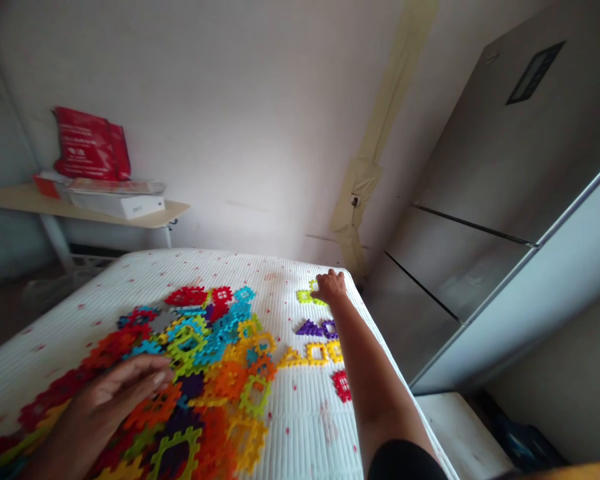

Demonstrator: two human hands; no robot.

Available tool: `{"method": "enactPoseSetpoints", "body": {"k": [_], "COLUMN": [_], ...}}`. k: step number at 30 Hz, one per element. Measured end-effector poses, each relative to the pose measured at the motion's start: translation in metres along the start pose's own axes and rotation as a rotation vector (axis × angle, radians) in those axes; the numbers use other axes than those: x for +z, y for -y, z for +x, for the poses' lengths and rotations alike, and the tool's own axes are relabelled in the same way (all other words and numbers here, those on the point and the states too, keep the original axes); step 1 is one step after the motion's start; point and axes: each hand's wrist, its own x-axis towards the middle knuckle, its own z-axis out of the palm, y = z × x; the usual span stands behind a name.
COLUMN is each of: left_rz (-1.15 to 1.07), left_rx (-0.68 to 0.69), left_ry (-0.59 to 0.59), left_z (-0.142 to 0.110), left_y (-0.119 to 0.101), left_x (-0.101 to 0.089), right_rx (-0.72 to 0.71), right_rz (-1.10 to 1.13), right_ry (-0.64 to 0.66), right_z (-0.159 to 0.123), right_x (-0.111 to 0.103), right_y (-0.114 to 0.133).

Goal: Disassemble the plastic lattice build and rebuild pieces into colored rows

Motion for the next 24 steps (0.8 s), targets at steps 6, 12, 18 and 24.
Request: {"method": "enactPoseSetpoints", "body": {"k": [6,12,18,24], "left_rz": [0.062,0.100,0.127,0.137], "left_rx": [0.006,0.036,0.047,0.040], "left_ry": [-0.010,0.000,0.017,0.019], "left_z": [-0.001,0.002,0.002,0.002], "left_y": [-0.004,0.004,0.008,0.006], "left_x": [-0.002,-0.003,-0.004,-0.004], "right_rx": [-0.070,-0.082,-0.072,-0.042], "right_rz": [-0.053,-0.078,-0.068,-0.045], "right_ry": [0.105,0.153,0.181,0.220], "right_z": [0.014,0.016,0.017,0.017], "right_x": [0.021,0.034,0.035,0.035], "right_y": [-0.008,-0.008,-0.009,-0.010]}}
